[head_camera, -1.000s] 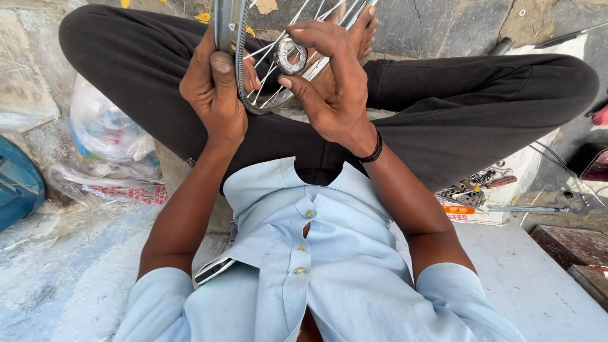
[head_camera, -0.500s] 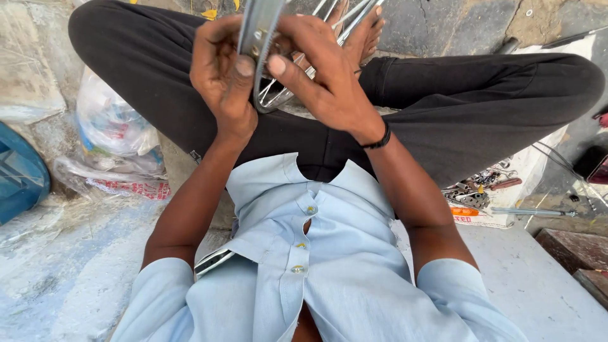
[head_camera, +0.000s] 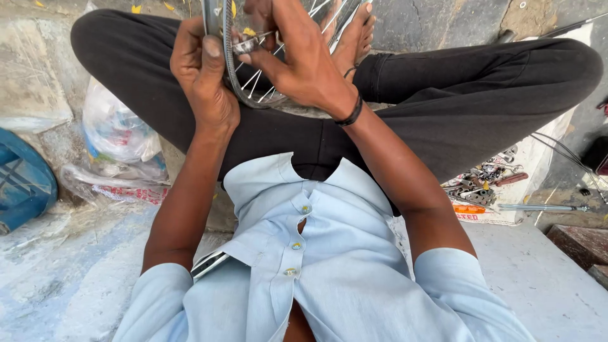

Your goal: The recorder is assembling and truing a bicycle wheel, focusing on inserting and tightening spokes on the rim.

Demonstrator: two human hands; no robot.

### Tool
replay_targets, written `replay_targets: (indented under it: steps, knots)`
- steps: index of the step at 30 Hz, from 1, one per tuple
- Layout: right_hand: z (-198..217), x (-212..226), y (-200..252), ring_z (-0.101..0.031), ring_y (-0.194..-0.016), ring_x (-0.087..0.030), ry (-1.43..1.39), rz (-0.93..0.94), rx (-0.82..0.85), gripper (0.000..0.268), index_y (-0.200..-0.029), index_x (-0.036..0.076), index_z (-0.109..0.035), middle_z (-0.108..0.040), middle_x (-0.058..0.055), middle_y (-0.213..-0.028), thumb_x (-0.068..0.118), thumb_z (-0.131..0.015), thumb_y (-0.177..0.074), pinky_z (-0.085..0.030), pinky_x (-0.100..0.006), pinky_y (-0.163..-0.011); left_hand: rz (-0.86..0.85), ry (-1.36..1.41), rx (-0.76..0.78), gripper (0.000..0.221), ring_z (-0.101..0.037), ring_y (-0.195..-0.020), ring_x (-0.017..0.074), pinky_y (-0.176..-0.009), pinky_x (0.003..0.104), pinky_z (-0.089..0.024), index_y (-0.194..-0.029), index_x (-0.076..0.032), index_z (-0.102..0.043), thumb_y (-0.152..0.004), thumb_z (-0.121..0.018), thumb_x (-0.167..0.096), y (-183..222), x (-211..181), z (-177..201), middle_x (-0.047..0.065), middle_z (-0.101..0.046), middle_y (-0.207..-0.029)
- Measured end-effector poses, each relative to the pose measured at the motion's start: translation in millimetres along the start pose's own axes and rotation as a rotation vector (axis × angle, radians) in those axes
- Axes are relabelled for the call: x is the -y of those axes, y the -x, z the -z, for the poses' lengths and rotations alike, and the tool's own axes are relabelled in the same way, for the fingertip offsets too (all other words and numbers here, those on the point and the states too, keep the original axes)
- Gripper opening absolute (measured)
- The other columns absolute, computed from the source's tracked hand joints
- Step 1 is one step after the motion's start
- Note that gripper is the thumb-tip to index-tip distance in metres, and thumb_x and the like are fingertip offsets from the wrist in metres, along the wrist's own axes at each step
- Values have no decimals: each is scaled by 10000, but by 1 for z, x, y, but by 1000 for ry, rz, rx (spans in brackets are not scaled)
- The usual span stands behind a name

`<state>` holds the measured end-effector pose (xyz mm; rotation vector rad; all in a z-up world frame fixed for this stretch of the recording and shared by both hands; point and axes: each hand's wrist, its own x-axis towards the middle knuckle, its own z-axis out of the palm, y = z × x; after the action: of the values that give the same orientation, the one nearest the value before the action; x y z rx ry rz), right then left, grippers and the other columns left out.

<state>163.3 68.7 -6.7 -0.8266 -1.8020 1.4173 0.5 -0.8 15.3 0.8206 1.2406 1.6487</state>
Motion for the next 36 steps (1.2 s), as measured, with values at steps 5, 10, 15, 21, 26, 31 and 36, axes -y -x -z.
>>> replay_targets:
  steps: [5, 10, 15, 21, 26, 31, 36]
  knots:
    - [-8, 16, -5, -510, -847, -210, 161, 59, -86, 611, -1385, -18, -506, -637, -46, -1003, 18, -795, -848, -449, -401, -819, -13, 27, 30, 341, -616, -792, 73, -769, 232, -511, -1061, -31, -631, -1023, -748, -348, -3, 19, 8, 23, -671, -913]
    - [-7, 3, 2, -596, -931, -111, 69, 27, -89, 418, -1355, 71, -552, -609, -49, -1207, 29, -739, -984, -532, -308, -826, -15, 52, 61, 342, -574, -786, 55, -761, 212, -475, -1088, -8, -653, -1050, -759, -331, 0, 15, 9, 11, -645, -872]
    - [-2, 35, -15, -521, -868, -181, 38, -87, -56, 543, -1357, 50, -542, -626, -23, -1019, 118, -794, -881, -473, -389, -828, -24, 54, 51, 311, -609, -780, 81, -737, 233, -511, -1041, -44, -622, -1044, -757, -325, -4, 25, 15, 21, -655, -866]
    - [0, 38, -11, -528, -864, -244, 26, 114, -69, 573, -1349, -8, -559, -589, -69, -1003, 134, -769, -836, -461, -430, -851, -44, 38, 64, 285, -620, -811, 74, -785, 249, -537, -1054, -48, -599, -1038, -731, -300, -12, -7, -16, 0, -640, -897]
    - [14, 39, -9, -656, -1008, -246, 18, 257, 1, 262, -1205, 39, -629, -641, -83, -1076, 180, -741, -1015, -531, -399, -930, -161, -96, 28, 237, -577, -797, 77, -769, 252, -500, -1064, -32, -598, -1050, -711, -240, -15, -14, -9, 3, -619, -931]
    - [25, 9, -10, -723, -989, -211, 90, 62, 42, 277, -1130, 39, -705, -743, -86, -1039, 304, -734, -1055, -566, -357, -907, -187, -108, 74, 206, -559, -749, 81, -732, 241, -467, -1012, -5, -618, -1128, -667, -168, -34, -18, -15, 30, -624, -881]
    - [20, 25, 5, -696, -1104, -229, 104, 233, -392, 335, -1222, 11, -644, -700, -98, -1161, 273, -755, -1046, -552, -386, -992, -198, -84, 84, 247, -631, -812, 102, -798, 266, -533, -1035, -15, -605, -1042, -688, -247, -23, -23, -22, 26, -621, -937]
